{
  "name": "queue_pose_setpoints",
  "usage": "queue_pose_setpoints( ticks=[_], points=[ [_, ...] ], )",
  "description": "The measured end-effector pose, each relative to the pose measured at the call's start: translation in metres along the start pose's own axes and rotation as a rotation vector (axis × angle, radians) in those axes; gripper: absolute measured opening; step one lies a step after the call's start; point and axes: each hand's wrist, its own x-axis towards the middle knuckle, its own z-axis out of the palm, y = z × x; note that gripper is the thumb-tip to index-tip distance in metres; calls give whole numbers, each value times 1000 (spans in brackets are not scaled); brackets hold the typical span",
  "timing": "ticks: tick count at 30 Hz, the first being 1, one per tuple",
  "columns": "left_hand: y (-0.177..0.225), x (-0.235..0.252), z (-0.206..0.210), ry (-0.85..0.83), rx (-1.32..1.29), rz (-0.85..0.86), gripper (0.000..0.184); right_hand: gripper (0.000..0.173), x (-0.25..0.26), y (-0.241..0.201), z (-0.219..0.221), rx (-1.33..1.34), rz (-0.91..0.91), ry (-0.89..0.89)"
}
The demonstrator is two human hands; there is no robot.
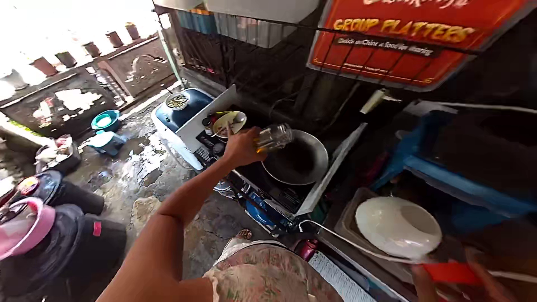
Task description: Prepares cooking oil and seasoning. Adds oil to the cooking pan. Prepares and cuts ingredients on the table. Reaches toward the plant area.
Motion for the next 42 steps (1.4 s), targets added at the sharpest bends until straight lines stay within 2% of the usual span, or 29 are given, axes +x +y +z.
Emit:
queue_pose_setpoints(
  ticks=[2, 9, 13, 17, 27, 42],
  points=[
    [-11, 25, -1, -40, 3, 30, 89, 74, -10, -10, 8, -13, 26, 66],
    [-42, 84, 10, -85, 64, 228, 79, 74, -54, -29, 33, -128, 72, 235],
    [-48, 112, 19, -158, 149, 290, 86, 73, -75, -45, 42, -198, 159, 305],
    [-49, 129, 30, -152, 191, 365, 83, 75, -88, -55, 45, -233, 203, 362],
    [-31, 158, 47, -252, 220, 438, 82, 75, -105, -63, 45, -314, 282, 441],
    [-1, 182, 70, -277, 270, 516, 81, 75, -105, -57, 46, -335, 336, 478]
  ],
)
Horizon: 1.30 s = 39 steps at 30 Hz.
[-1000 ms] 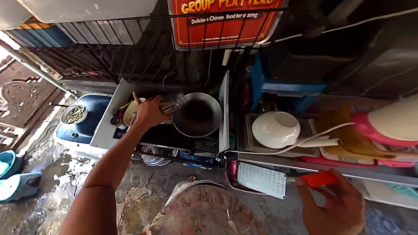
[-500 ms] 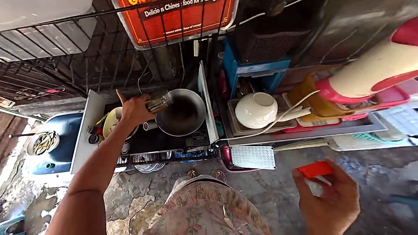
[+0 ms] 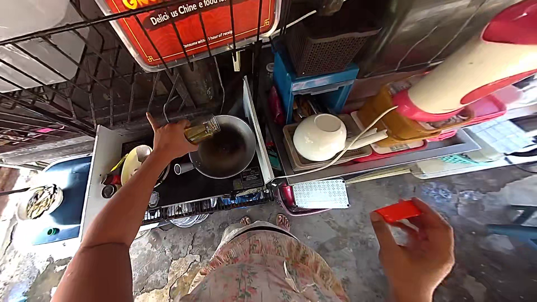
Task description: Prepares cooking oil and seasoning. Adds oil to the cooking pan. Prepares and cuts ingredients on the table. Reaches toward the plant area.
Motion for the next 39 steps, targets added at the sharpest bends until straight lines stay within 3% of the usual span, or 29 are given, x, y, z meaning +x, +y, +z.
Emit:
queue_pose_setpoints(
  ticks=[20, 39],
  points=[
    [13, 34, 3, -85, 68, -23, 78, 75, 11, 5, 11, 7, 34, -11],
    [-12, 36, 7, -106, 75, -107, 82, 73, 24, 5, 32, 29, 23, -83]
  ],
)
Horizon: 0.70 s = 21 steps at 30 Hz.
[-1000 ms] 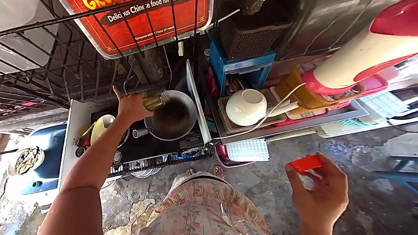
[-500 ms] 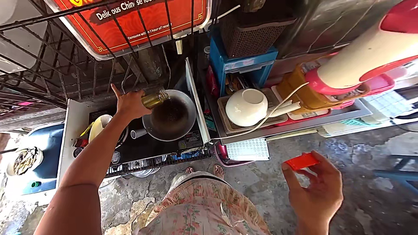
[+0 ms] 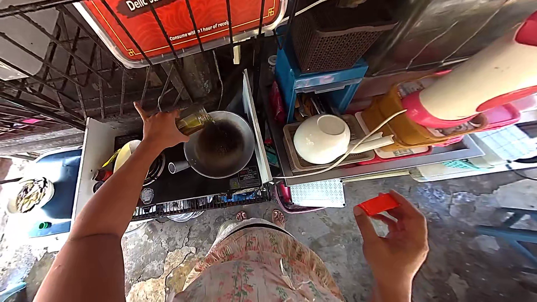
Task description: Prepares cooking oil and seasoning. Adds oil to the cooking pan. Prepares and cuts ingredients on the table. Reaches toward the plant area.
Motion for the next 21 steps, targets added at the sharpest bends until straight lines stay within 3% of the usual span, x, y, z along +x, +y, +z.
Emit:
queue_pose_setpoints(
  ticks=[16, 21],
  points=[
    [-27, -19, 5, -36, 12, -58, 81, 73, 0, -5, 22, 28, -38, -43],
    [-28, -25, 9, 16, -264, -97, 82, 71, -4, -10, 36, 148, -21, -67]
  ],
)
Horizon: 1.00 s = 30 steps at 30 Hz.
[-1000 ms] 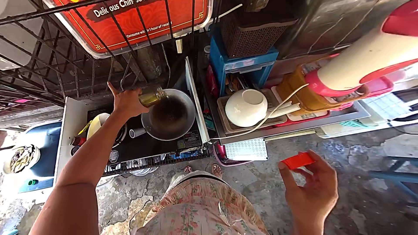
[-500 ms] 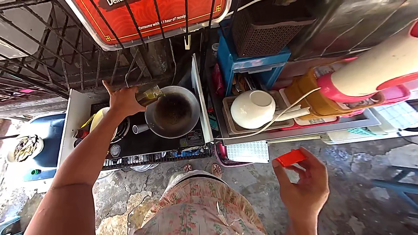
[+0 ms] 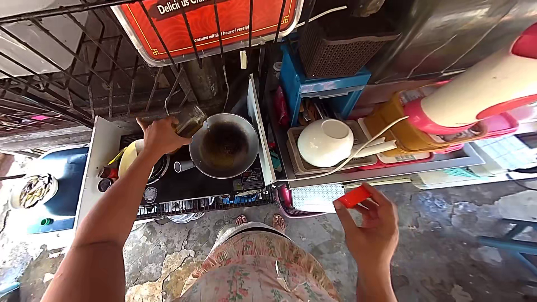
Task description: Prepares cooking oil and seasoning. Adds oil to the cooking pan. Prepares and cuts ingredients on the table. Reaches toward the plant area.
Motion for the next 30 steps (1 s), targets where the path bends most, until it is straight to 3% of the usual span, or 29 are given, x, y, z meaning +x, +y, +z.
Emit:
queue_pose_setpoints(
  ticks=[5, 10, 15, 18, 23, 27, 30],
  points=[
    [12, -8, 13, 110, -419, -38, 77, 69, 7, -20, 32, 395, 214, -216],
    [37, -33, 40, 320, -809, 73, 74, 52, 52, -50, 89, 599, 351, -466],
    [74, -83, 55, 421, -731, 149, 89, 45, 99, -90, 154, 607, 395, -738],
    [83, -103, 57, 395, -559, 204, 93, 44, 118, -114, 163, 563, 291, -831],
    [86, -133, 56, 312, -336, 348, 91, 67, 124, -122, 138, 190, -111, -983],
    [100, -158, 46, 100, -324, 471, 94, 63, 104, -107, 104, -6, -493, -1033],
    [121, -165, 51, -143, -485, 611, 105, 57, 86, -94, 54, 31, -601, -1022]
  ],
)
